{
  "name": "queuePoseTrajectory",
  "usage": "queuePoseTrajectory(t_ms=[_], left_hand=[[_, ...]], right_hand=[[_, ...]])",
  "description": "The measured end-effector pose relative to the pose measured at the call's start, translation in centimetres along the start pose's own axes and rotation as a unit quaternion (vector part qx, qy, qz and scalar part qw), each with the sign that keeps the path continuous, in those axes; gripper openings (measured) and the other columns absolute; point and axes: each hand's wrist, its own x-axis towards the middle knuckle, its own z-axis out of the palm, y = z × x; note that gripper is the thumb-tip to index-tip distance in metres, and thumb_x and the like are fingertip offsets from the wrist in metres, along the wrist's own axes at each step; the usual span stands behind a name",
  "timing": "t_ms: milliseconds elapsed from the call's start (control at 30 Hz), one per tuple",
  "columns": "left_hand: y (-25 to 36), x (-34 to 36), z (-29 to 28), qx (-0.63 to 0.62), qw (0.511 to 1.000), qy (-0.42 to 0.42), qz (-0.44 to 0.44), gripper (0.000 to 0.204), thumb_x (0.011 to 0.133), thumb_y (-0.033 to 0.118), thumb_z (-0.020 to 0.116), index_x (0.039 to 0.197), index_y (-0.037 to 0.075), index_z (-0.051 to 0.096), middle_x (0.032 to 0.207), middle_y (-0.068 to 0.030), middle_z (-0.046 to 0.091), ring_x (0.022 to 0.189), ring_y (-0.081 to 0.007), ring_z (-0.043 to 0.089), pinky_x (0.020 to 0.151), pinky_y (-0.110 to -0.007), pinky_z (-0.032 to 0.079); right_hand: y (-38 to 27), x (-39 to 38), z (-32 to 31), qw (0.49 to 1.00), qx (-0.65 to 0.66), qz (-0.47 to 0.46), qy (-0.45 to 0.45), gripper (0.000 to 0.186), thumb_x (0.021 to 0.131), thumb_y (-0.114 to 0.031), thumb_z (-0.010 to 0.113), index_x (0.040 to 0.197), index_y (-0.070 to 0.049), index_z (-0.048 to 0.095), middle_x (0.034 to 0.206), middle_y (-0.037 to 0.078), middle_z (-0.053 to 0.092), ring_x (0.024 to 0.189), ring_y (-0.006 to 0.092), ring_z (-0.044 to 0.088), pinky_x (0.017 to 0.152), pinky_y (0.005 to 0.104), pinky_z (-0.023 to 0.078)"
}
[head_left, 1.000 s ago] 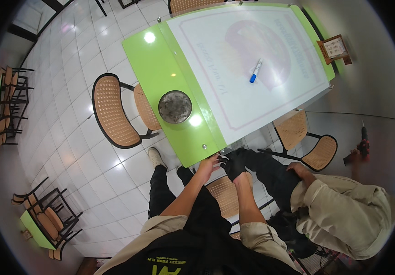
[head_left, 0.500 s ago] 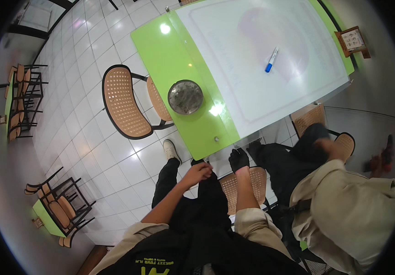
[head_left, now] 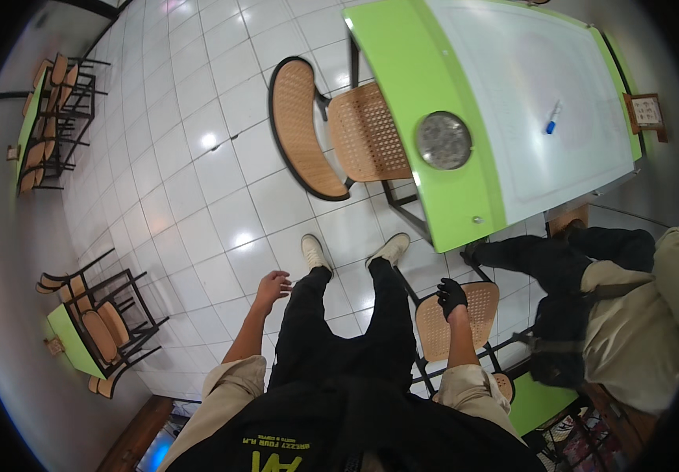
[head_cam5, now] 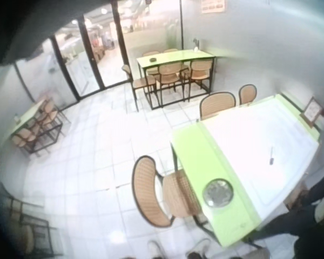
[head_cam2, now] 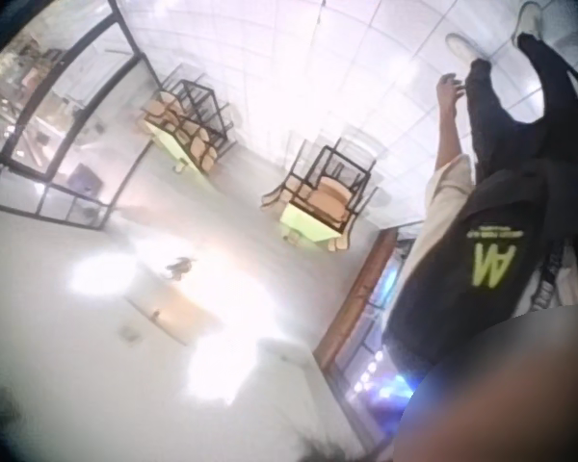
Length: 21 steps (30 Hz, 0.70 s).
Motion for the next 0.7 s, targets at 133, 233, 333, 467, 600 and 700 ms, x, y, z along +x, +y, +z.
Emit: queuePoseTrajectory(t_ms=[133, 233, 333, 467, 600, 700], left_hand=[[-0.8, 2.5, -3.7, -0.014, 0.999, -0.020, 0.027, 0.028, 0.092, 0.017, 0.047, 0.115, 0.004, 0.057, 0.096, -0.0089, 0.063, 0.084, -0.0194, 0.065, 0.074, -0.032, 0.053], [-1.0, 3.5, -5.4, -0.025, 0.999, -0.018, 0.037, 0.027, 0.092, 0.016, 0.047, 0.113, 0.003, 0.058, 0.089, -0.0087, 0.063, 0.077, -0.0168, 0.065, 0.067, -0.028, 0.052], [-1.1, 4.2, -7.2, -0.027, 0.997, -0.034, 0.061, 0.025, 0.091, 0.016, 0.049, 0.111, 0.004, 0.058, 0.087, -0.0071, 0.063, 0.075, -0.0159, 0.065, 0.065, -0.027, 0.051], [-0.8, 3.9, -9.0, 0.000, 0.998, -0.030, 0.055, 0.025, 0.092, 0.018, 0.050, 0.112, 0.005, 0.058, 0.087, -0.0068, 0.063, 0.076, -0.0167, 0.065, 0.064, -0.028, 0.051], [0.0, 3.1, -8.7, 0.033, 0.997, -0.048, 0.048, 0.028, 0.093, 0.020, 0.049, 0.115, 0.004, 0.057, 0.092, -0.0093, 0.063, 0.080, -0.0201, 0.065, 0.067, -0.032, 0.053], [1.2, 2.2, -8.1, 0.074, 0.995, -0.055, 0.043, 0.030, 0.091, 0.019, 0.049, 0.116, 0.003, 0.056, 0.094, -0.0105, 0.063, 0.081, -0.0217, 0.066, 0.069, -0.033, 0.053]], right_hand=[[3.1, -0.4, 4.3, 0.998, -0.062, -0.028, -0.013, 0.023, 0.089, -0.025, 0.058, 0.108, -0.015, 0.065, 0.092, 0.003, 0.063, 0.076, 0.0179, 0.058, 0.061, 0.0288, 0.043], [5.4, -1.9, 8.7, 0.994, -0.088, -0.036, -0.047, 0.025, 0.089, -0.028, 0.057, 0.110, -0.017, 0.064, 0.094, 0.004, 0.064, 0.076, 0.0183, 0.059, 0.066, 0.0322, 0.043], [6.9, -4.3, 12.8, 0.993, -0.094, -0.027, -0.060, 0.026, 0.089, -0.030, 0.057, 0.110, -0.017, 0.064, 0.096, 0.003, 0.065, 0.083, 0.0198, 0.061, 0.074, 0.0361, 0.044], [7.7, -7.1, 15.5, 0.990, -0.104, -0.014, -0.090, 0.028, 0.088, -0.036, 0.060, 0.106, -0.014, 0.064, 0.095, 0.005, 0.063, 0.081, 0.0181, 0.058, 0.070, 0.0315, 0.045], [8.6, -8.0, 13.3, 0.992, -0.095, -0.042, -0.071, 0.028, 0.091, -0.033, 0.056, 0.106, -0.010, 0.065, 0.092, 0.006, 0.063, 0.079, 0.0181, 0.058, 0.069, 0.0315, 0.046], [8.4, -10.7, 10.8, 0.997, -0.035, -0.063, -0.039, 0.028, 0.092, -0.032, 0.052, 0.104, -0.009, 0.065, 0.091, 0.007, 0.064, 0.077, 0.0183, 0.061, 0.065, 0.0316, 0.046]])
